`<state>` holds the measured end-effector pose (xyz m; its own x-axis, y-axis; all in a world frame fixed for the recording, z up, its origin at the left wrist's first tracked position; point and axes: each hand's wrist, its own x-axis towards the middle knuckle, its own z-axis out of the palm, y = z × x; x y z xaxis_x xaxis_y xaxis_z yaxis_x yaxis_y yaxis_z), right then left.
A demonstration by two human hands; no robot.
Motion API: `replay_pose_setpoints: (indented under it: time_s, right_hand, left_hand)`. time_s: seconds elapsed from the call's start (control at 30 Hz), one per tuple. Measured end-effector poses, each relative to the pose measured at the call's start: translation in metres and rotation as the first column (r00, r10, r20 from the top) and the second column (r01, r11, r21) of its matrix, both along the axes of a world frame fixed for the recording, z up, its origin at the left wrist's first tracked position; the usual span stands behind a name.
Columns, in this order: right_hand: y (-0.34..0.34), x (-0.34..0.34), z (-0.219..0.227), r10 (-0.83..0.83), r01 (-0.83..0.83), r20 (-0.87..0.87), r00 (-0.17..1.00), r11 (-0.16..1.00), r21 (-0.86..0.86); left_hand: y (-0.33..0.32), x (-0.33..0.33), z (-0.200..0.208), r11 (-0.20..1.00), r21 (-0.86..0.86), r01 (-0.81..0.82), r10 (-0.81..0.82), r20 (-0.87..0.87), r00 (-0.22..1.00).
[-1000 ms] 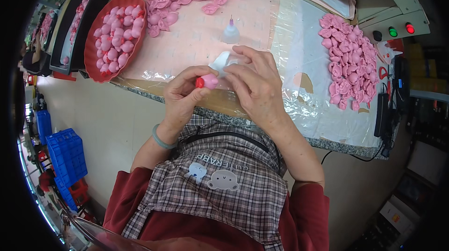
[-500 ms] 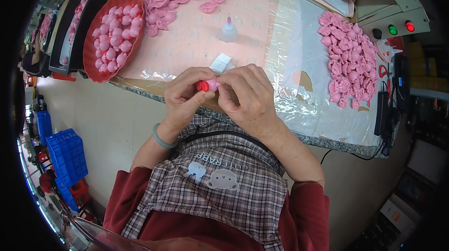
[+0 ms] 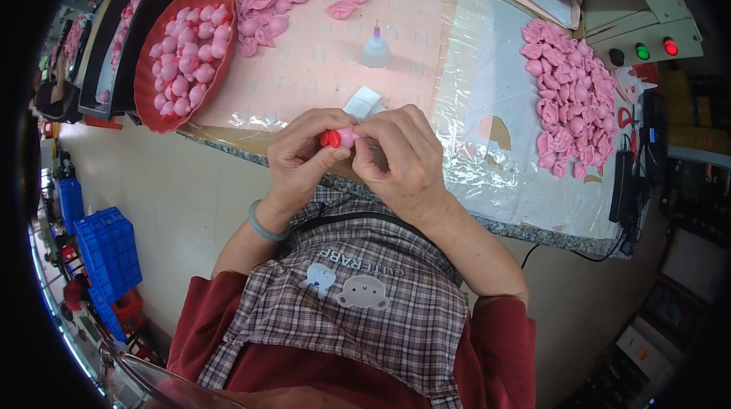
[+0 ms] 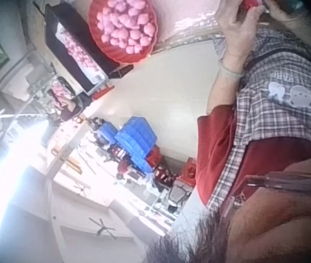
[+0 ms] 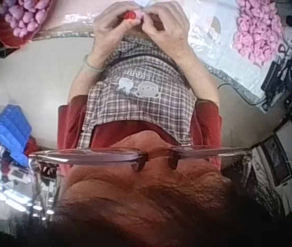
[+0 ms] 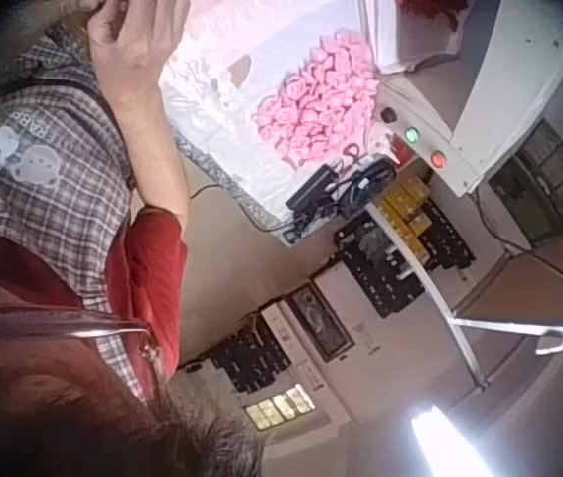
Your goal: Applying glue to small red plastic pieces and attaching them to pink rounded parts to assemble toys.
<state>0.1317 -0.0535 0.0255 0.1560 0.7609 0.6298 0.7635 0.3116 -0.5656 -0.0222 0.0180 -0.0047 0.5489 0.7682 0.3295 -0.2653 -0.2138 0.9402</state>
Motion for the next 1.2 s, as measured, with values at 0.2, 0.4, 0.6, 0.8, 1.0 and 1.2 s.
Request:
replay_pose_setpoints:
  time_s: [0.2,0.4,0.6,0.8,1.0,1.2]
  right_hand:
    - [0.0,0.002,0.002,-0.002,0.002,-0.005,1.0,1.0,-0.002]
    - [-0.006,0.014,0.017,0.06,-0.06,-0.002,0.998,0.994,-0.089]
    - [-0.01,0.017,0.026,0.086,-0.132,-0.286,0.954,0.981,-0.144]
    - [-0.012,0.007,0.012,0.106,-0.128,-0.181,0.978,0.985,-0.116]
    - [-0.011,0.01,0.006,0.108,-0.126,-0.146,0.983,0.985,-0.117]
    - [-0.011,0.01,0.008,0.115,-0.133,-0.138,0.984,0.983,-0.127]
  left_hand:
    - [0.0,0.0,0.001,1.0,-0.008,-0.007,0.006,-0.042,0.999]
    - [-0.002,0.0,0.015,0.986,-0.125,0.107,-0.131,-0.204,0.97]
    - [0.001,0.001,0.016,0.917,-0.306,0.255,-0.242,0.081,0.967]
    - [-0.004,0.003,0.008,0.839,-0.455,0.3,-0.189,0.274,0.943]
    - [-0.006,0.003,0.0,0.828,-0.489,0.274,-0.14,0.293,0.946]
    - [-0.006,0.003,-0.002,0.857,-0.452,0.247,-0.116,0.297,0.948]
